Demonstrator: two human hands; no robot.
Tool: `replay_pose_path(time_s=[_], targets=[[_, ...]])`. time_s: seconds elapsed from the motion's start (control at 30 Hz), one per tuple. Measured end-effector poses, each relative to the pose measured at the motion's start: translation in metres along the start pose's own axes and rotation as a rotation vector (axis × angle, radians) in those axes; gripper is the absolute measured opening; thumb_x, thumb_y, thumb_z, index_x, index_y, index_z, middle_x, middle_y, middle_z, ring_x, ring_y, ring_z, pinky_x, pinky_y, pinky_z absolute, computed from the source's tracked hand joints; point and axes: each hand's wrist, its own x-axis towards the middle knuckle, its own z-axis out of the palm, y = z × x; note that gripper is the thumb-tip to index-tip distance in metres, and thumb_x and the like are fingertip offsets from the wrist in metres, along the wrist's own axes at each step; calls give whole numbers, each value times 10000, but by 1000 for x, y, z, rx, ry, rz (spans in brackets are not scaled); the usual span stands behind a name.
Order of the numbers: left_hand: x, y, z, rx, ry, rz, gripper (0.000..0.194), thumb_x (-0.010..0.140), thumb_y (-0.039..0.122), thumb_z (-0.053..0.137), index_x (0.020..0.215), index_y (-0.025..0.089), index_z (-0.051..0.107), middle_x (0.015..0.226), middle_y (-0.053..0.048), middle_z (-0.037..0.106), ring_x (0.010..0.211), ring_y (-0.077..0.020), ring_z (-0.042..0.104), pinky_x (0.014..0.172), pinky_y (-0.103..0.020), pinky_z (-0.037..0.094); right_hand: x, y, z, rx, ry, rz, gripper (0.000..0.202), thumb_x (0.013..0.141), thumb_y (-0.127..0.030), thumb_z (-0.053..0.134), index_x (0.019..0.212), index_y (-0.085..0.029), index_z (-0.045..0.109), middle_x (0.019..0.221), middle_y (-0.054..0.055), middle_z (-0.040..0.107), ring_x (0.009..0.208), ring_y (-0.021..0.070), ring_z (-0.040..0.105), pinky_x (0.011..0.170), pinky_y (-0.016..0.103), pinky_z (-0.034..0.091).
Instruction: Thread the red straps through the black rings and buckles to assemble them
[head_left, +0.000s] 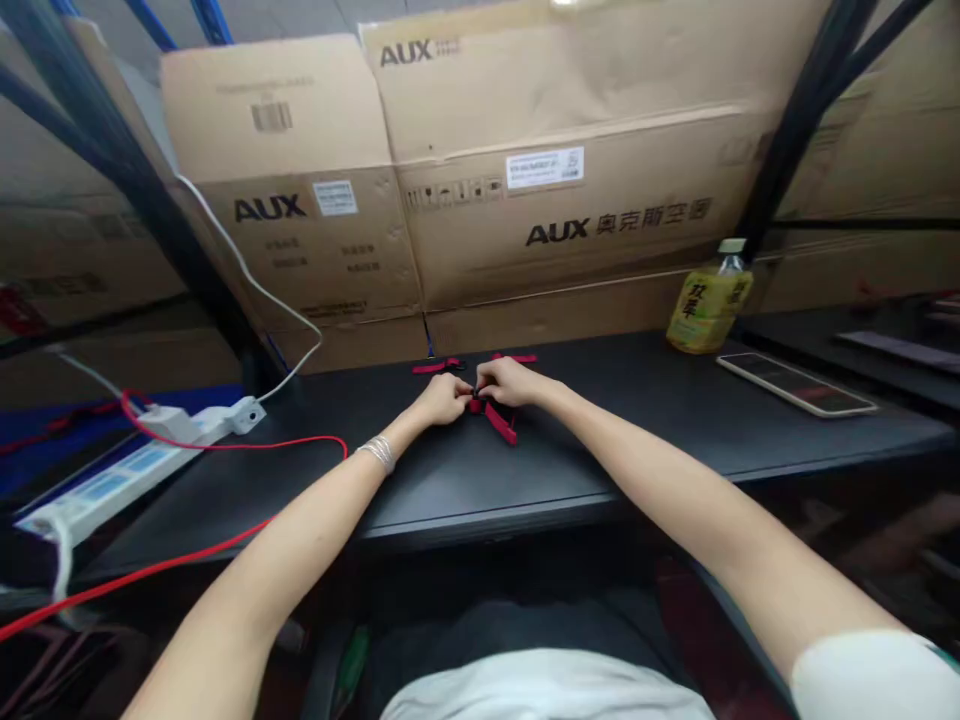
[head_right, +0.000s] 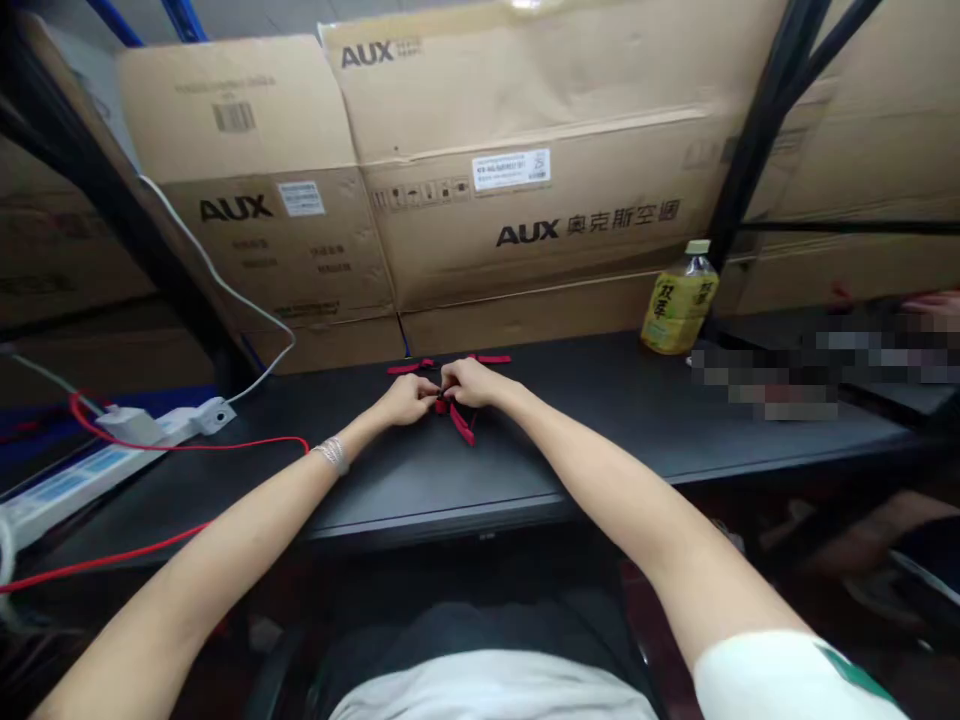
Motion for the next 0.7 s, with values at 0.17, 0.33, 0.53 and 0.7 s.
replay_pose_path(time_s=[0.17, 0.33, 0.53, 0.7], targets=[[0, 4, -2, 10, -11, 3, 248, 783, 172, 512, 736, 113, 749, 575, -14, 616, 579, -142, 494, 574, -258, 340, -3, -7, -16, 70, 187, -32, 39, 768, -154, 616, 748, -122, 610, 717, 22, 643, 651, 100, 531, 629, 212, 372], [0, 4, 0, -11, -14, -14, 243, 779, 152, 524, 798, 116, 764, 612, -30, 655, 589, -154, 528, 602, -264, 383, -5, -14, -23, 206, 338, -84, 88, 791, -213, 599, 766, -129, 590, 733, 28, 649, 660, 108, 544, 648, 221, 396], [0, 4, 0, 54, 24, -53, 195, 776, 162, 563, 679, 111, 725, 617, -56, 661, 576, -162, 525, 605, -284, 380, 0, -11, -7, 53, 155, -99, 41, 750, -100, 590, 716, -121, 581, 695, 10, 605, 631, 88, 485, 612, 206, 351], [0, 3, 0, 53, 17, -55, 187, 777, 155, 579, 646, 114, 704, 593, -38, 640, 564, -142, 498, 587, -263, 353, 1, -8, -4, 67, 150, -86, 47, 741, -97, 589, 708, -128, 577, 690, -2, 605, 625, 83, 478, 603, 198, 343]])
